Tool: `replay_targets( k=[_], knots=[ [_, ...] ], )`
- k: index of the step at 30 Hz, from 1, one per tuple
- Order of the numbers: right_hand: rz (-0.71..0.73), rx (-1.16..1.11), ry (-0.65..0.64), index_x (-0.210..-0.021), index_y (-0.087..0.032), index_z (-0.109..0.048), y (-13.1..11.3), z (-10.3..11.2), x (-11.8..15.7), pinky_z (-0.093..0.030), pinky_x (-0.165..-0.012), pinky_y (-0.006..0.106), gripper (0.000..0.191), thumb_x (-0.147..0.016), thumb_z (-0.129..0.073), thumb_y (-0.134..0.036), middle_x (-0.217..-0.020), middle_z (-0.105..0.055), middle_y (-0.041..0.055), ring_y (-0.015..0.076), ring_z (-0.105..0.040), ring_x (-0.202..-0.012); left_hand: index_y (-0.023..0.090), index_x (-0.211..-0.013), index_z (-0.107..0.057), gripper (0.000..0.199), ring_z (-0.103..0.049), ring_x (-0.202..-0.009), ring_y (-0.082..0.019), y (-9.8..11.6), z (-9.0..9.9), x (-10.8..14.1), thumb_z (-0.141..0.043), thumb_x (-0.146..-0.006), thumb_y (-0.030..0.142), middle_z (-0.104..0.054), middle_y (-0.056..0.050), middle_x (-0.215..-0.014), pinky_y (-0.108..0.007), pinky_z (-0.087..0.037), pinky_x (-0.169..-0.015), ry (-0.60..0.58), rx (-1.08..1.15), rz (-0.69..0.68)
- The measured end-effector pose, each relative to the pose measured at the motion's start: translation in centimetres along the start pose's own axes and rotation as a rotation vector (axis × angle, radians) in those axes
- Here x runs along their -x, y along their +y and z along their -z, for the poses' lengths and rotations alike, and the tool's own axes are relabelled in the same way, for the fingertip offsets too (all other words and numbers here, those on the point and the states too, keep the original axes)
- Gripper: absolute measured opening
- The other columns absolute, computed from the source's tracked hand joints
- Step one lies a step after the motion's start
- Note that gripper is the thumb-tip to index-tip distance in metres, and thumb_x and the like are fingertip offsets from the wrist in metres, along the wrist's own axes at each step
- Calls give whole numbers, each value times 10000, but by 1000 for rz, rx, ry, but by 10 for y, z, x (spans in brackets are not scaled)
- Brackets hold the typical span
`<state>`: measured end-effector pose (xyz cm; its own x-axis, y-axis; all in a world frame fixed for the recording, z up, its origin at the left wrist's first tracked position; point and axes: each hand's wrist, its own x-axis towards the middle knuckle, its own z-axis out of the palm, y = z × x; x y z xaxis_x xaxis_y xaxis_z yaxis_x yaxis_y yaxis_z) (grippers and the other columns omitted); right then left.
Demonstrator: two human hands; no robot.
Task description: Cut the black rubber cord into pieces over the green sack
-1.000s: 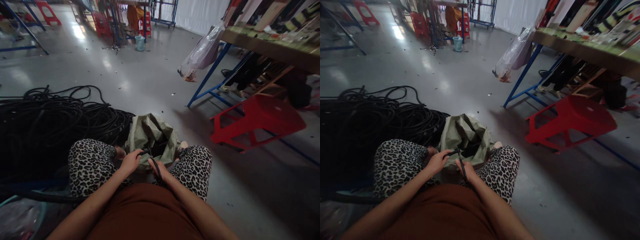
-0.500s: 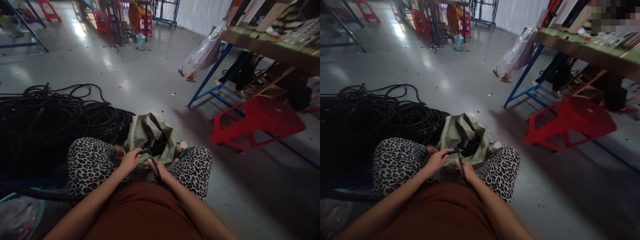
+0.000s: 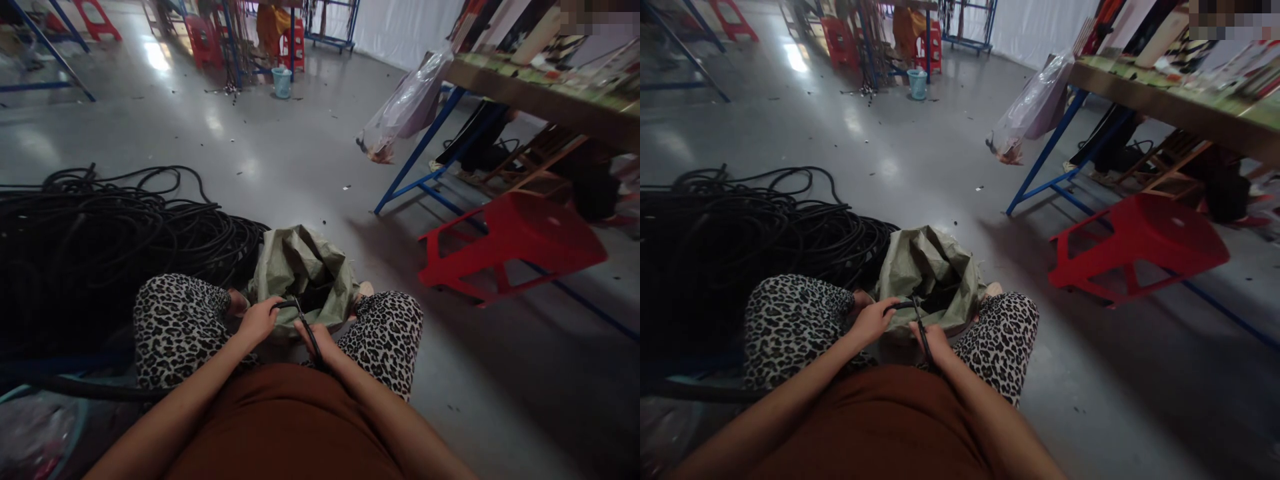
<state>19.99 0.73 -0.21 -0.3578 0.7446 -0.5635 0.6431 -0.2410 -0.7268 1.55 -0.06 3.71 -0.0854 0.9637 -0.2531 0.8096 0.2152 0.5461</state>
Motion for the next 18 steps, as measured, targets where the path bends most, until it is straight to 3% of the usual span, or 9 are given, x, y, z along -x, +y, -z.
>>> replay_targets(
  k=[10, 18],
  knots=[
    [30, -42, 6, -480, -164, -410, 3, 0, -1, -237, -385, 195, 530, -781, -411, -600, -413, -362, -16, 79, -356, -399, 234, -1105, -569, 345, -577, -1013, -185, -2, 0, -1, -413, -799, 264, -637, -18, -1100, -288, -423, -883, 4, 3, 7],
    [-113, -84, -33, -499, -173, -421, 2, 1, -1, -305, -382, 210, 532, -749, -430, -643, -416, -415, 3, 106, -426, -375, 231, -1105, -571, 348, -584, -994, -187, -6, -2, -1, -420, -795, 278, -645, -22, -1081, -295, -435, -866, 26, 23, 15]
  ],
)
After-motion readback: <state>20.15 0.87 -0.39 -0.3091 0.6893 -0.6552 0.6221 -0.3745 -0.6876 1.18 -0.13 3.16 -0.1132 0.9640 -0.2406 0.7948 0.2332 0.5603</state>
